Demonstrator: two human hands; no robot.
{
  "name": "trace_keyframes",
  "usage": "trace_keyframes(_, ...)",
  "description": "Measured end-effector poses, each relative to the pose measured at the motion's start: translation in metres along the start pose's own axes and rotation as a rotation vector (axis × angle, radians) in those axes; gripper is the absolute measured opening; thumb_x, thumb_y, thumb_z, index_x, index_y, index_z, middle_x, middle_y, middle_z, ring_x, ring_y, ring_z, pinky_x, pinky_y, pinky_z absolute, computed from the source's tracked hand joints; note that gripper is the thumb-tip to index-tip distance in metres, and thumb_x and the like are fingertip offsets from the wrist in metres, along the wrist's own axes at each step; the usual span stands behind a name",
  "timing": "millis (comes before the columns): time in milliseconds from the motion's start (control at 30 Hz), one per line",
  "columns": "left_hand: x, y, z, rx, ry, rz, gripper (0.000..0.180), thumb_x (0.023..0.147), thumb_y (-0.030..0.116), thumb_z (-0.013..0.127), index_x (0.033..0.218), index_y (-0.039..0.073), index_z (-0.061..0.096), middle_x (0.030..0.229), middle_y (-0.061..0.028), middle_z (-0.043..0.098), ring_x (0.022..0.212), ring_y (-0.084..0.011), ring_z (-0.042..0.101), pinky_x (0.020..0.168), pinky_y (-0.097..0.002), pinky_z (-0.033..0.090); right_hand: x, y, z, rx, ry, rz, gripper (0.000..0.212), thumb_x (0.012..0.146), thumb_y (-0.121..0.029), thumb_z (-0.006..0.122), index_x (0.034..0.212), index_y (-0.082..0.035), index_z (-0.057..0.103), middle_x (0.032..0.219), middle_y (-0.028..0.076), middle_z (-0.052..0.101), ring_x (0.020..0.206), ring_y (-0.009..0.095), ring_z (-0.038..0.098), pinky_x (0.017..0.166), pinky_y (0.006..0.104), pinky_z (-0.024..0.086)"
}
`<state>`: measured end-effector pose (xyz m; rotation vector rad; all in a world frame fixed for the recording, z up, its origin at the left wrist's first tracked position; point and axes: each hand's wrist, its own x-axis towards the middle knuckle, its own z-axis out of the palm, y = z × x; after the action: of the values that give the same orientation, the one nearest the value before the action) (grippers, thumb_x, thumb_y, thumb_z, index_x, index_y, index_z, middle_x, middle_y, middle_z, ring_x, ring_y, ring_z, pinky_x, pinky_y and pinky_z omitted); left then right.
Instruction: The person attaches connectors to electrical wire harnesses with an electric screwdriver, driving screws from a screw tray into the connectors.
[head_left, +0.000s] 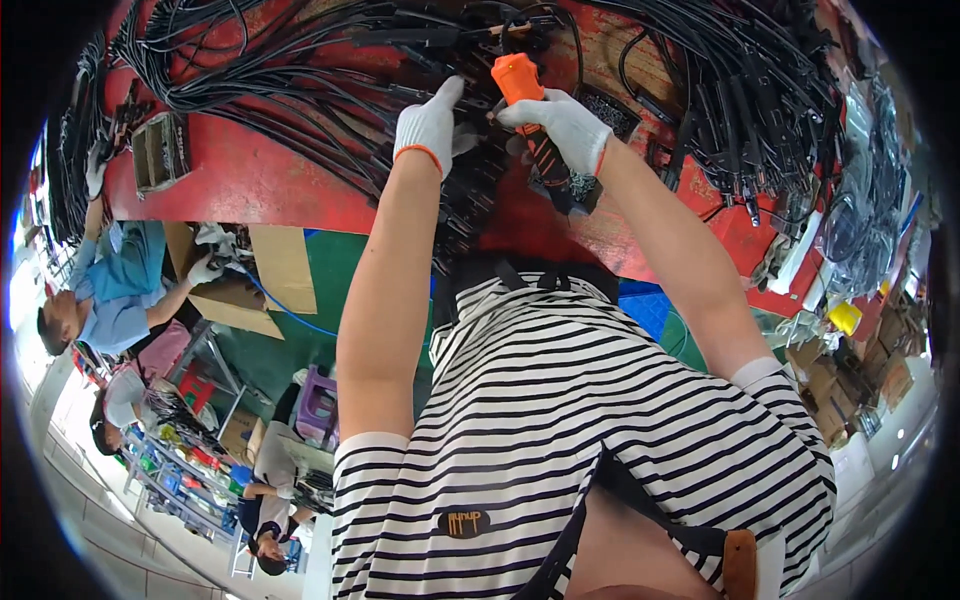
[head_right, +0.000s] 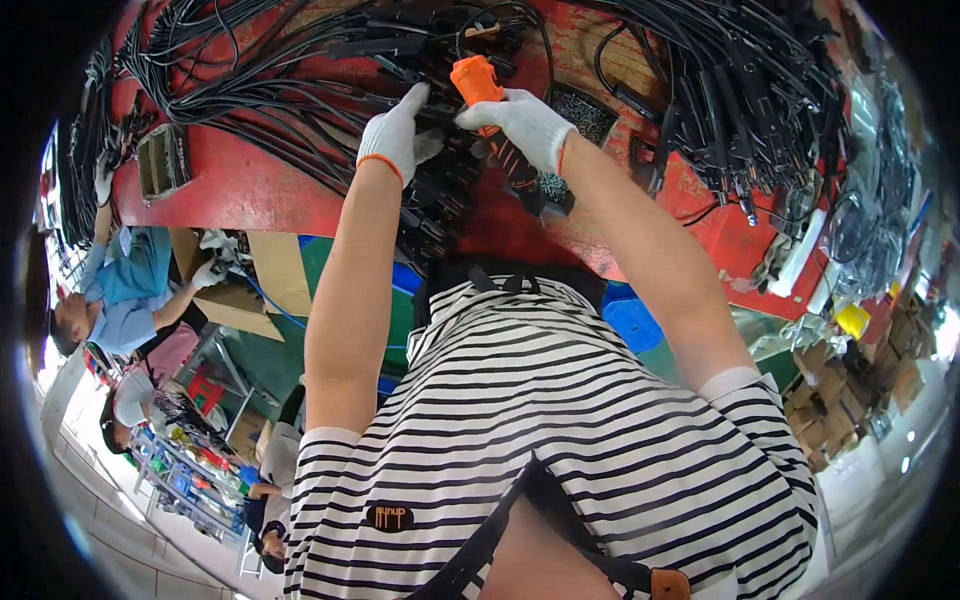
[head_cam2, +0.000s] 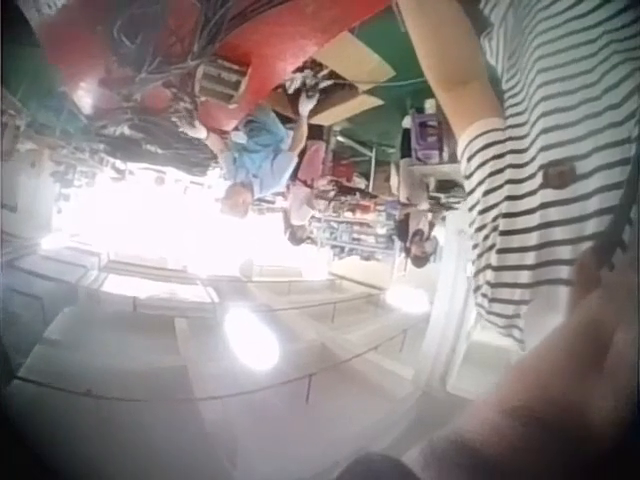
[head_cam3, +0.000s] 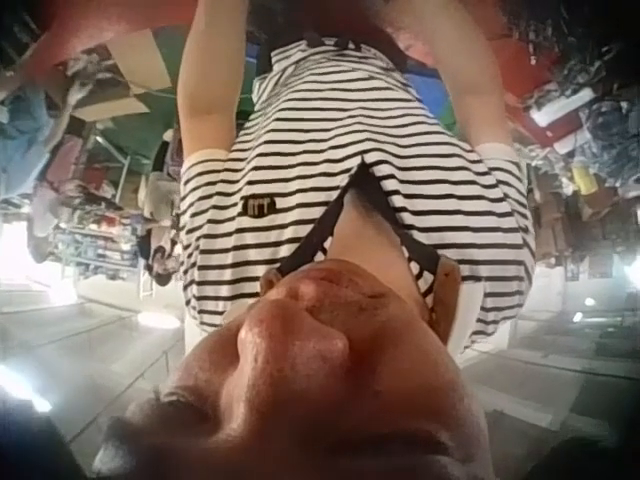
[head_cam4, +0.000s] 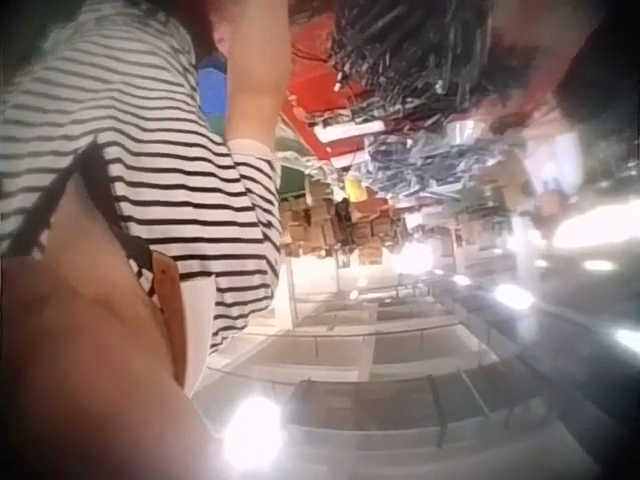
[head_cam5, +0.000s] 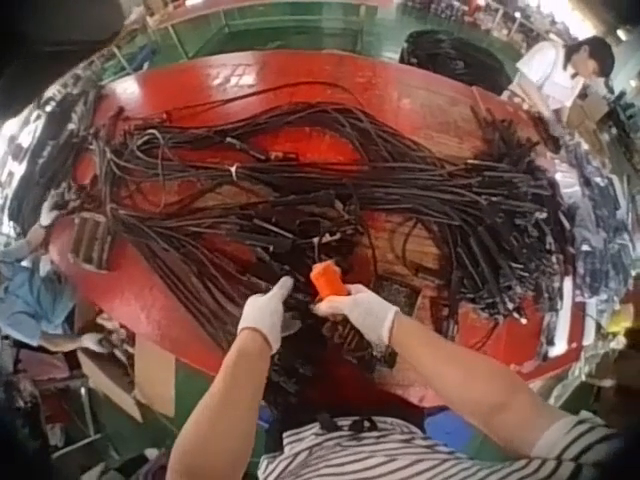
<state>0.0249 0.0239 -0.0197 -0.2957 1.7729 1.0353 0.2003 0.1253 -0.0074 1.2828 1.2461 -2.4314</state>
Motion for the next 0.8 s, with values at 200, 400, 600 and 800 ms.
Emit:
trace_keyframes(200, 0.01, -0.01, -0.006, -0.309, -0.119, -0.108, 0.028, 0.092, 0.031, 0.08, 0.101, 0.007, 0.07, 0.09, -0.0084, 0.07, 0.072, -0.0242, 0.068, 0.057, -0.0343, 0.055, -0.031, -0.019, 0.027, 0.067, -0.023, -0.157, 0.039, 0.089, -0.029, 0.074, 0.12, -0.007, 0.067, 0.094, 0.004, 0.065, 0.074, 0.015, 0.068, 0.063, 0.0296, 0.057)
trace_keyframes(400, -0.013, -0.012, -0.015, -0.532, -0.198, 0.067, 0.017, 0.096, 0.024, 0.075, 0.095, 0.009, 0.067, 0.082, -0.0054, 0.068, 0.069, -0.0204, 0.065, 0.053, -0.0314, 0.047, -0.056, -0.026, 0.033, 0.105, -0.012, -0.106, 0.042, 0.091, -0.03, 0.071, 0.126, -0.007, 0.064, 0.099, 0.005, 0.066, 0.075, 0.015, 0.069, 0.064, 0.0302, 0.06)
trace_keyframes(600, -0.028, -0.023, -0.031, -0.55, -0.247, 0.1, 0.02, 0.098, 0.029, 0.073, 0.101, 0.01, 0.068, 0.087, -0.0042, 0.067, 0.074, -0.019, 0.063, 0.061, -0.0313, 0.048, -0.057, -0.015, 0.027, 0.339, -0.196, -0.035, 0.041, 0.091, -0.029, 0.069, 0.124, -0.004, 0.065, 0.105, 0.01, 0.067, 0.075, 0.02, 0.072, 0.065, 0.0338, 0.062)
trace_keyframes(800, -0.054, -0.023, -0.043, -0.691, -0.504, 0.176, 0.031, 0.099, 0.038, 0.073, 0.106, 0.009, 0.067, 0.091, -0.0016, 0.065, 0.08, -0.0175, 0.062, 0.069, -0.0341, 0.049, -0.066, -0.016, 0.035, 0.334, -0.242, -0.058, 0.042, 0.09, -0.027, 0.07, 0.123, -0.003, 0.064, 0.096, 0.011, 0.069, 0.074, 0.021, 0.072, 0.066, 0.036, 0.062)
